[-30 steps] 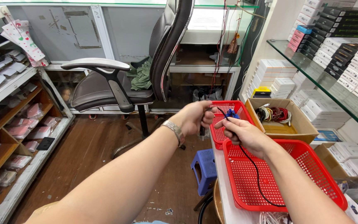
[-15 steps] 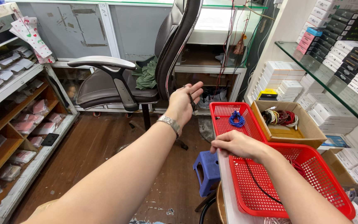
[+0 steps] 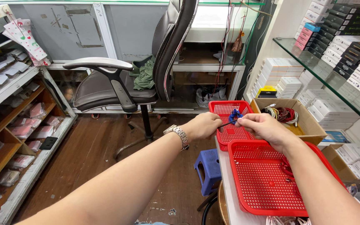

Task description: The person sorts a pile of tangled cables on a counter, coiling each cable by hand and placing them into red baskets or a cardboard box. The person handles white, red, blue, and black cables, separating them by color and type.

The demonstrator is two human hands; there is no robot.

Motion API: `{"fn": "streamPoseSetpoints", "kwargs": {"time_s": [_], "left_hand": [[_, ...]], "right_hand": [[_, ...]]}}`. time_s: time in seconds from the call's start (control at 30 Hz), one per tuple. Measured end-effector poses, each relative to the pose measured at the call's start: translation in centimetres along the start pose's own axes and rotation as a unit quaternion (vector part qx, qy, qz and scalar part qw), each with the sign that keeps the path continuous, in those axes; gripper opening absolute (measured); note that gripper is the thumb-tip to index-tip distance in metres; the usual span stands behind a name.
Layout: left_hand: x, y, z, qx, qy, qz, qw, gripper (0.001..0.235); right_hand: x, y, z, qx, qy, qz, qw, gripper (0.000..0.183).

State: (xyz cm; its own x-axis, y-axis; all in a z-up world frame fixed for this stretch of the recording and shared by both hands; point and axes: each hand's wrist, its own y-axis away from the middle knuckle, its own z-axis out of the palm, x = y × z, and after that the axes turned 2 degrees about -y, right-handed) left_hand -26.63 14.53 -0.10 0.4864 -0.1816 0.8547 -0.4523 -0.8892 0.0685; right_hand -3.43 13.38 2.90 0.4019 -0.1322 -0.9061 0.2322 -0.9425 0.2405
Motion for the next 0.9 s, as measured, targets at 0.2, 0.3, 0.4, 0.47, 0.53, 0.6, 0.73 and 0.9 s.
{"fn": "streamPoseSetpoints", "kwargs": {"time_s": [0.2,0.3,0.4,0.47,0.53,0.6,0.73,0.9], "left_hand": [[1.6,-0.3,-1.5,-0.148,0.405,-0.041,0.902,0.023],[1.4,-0.9,-1.9,-0.146,0.552,-0.011,0.821,0.017],[1.3,-1.9,-1.3,-0.118,0.655,0.006,0.747,0.016],[1.3,-2.6,-1.1,-0.058,0.677,0.012,0.733,0.018],[1.1,-2.9,-1.4,0.014,0.678,0.018,0.735,0.018],[0.8,-2.9,-2.1,0.079,0.663,0.029,0.744,0.021],[0.0,-2.0,-4.0,0.227,0.484,0.051,0.844,0.027],[-1.7,-1.2,-4.0,0.332,0.005,0.064,0.941,0.027]], "right_hand": [[2.1,-0.3,0.3,0.043,-0.026,-0.082,0.995,0.028],[2.4,0.0,1.1,0.032,-0.062,-0.086,0.994,0.032],[2.1,-0.1,3.1,0.04,-0.039,-0.055,0.997,0.034],[1.7,0.1,4.7,0.019,-0.031,-0.049,0.998,0.037],[1.1,0.5,5.9,-0.014,-0.014,-0.041,0.999,0.039],[0.5,1.0,6.6,-0.049,-0.001,-0.027,0.998,0.04],[-0.2,2.1,6.4,-0.107,0.026,0.004,0.994,0.039],[-0.5,2.0,4.0,-0.063,0.092,0.021,0.994,0.036]]}}
